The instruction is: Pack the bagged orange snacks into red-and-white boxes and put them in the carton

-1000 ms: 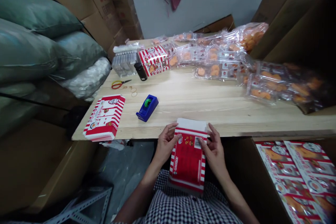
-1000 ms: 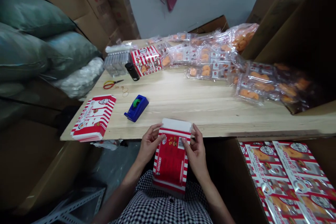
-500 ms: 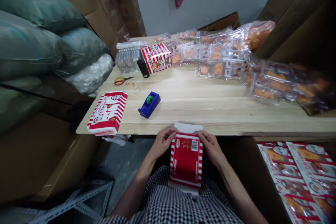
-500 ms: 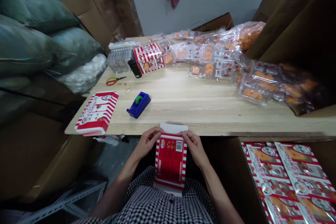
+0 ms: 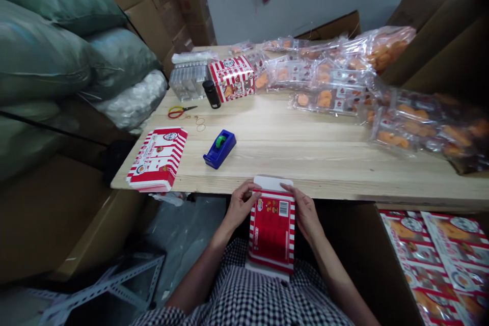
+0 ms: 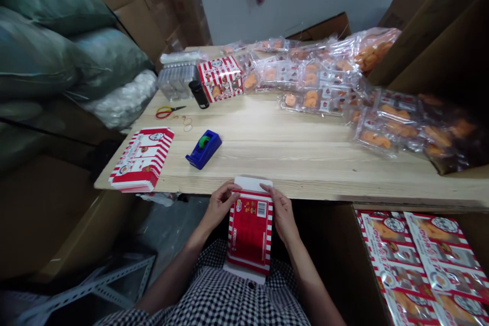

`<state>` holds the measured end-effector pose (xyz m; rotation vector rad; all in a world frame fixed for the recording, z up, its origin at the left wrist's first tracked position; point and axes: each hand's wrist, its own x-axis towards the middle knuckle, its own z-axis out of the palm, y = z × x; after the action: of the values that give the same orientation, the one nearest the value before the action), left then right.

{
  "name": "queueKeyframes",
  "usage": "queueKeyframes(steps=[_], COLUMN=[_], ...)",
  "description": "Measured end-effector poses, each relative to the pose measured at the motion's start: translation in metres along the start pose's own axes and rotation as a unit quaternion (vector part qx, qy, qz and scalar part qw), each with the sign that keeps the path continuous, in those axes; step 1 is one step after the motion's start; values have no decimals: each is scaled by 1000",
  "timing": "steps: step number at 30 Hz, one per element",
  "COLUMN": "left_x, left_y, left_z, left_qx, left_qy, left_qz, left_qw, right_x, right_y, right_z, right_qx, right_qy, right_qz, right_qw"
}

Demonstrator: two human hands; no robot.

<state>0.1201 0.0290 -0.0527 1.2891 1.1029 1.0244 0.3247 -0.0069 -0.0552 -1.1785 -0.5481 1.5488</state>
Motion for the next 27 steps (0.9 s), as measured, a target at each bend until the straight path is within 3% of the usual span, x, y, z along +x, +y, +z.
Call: queueKeyframes(steps=[4, 10, 13, 16, 20, 27], left_x=[-6, -1, 5, 13, 18, 16], left_y=[3, 1, -1, 2, 6, -5], left_z=[-2, 16, 23, 22, 18, 17], left_qx=[-28, -92, -165, -250, -255, -259], left_qy=[-4, 85, 118, 90, 68, 50], left_qz=[-36, -48, -63, -122, -145, -112], left_qw=[999, 991, 977, 956, 954, 958], right_x=[-2, 8, 12, 15, 22, 21], right_y=[-3, -3, -10, -19, -22, -8], right_z=[-2, 12, 15, 11, 1, -5], right_qx=[-9, 33, 54, 56, 32, -2], right_qy=[-32, 45, 51, 5, -32, -35], right_qz=[10, -47, -50, 7, 59, -27], right_qw=[999, 997, 996, 998, 997, 999])
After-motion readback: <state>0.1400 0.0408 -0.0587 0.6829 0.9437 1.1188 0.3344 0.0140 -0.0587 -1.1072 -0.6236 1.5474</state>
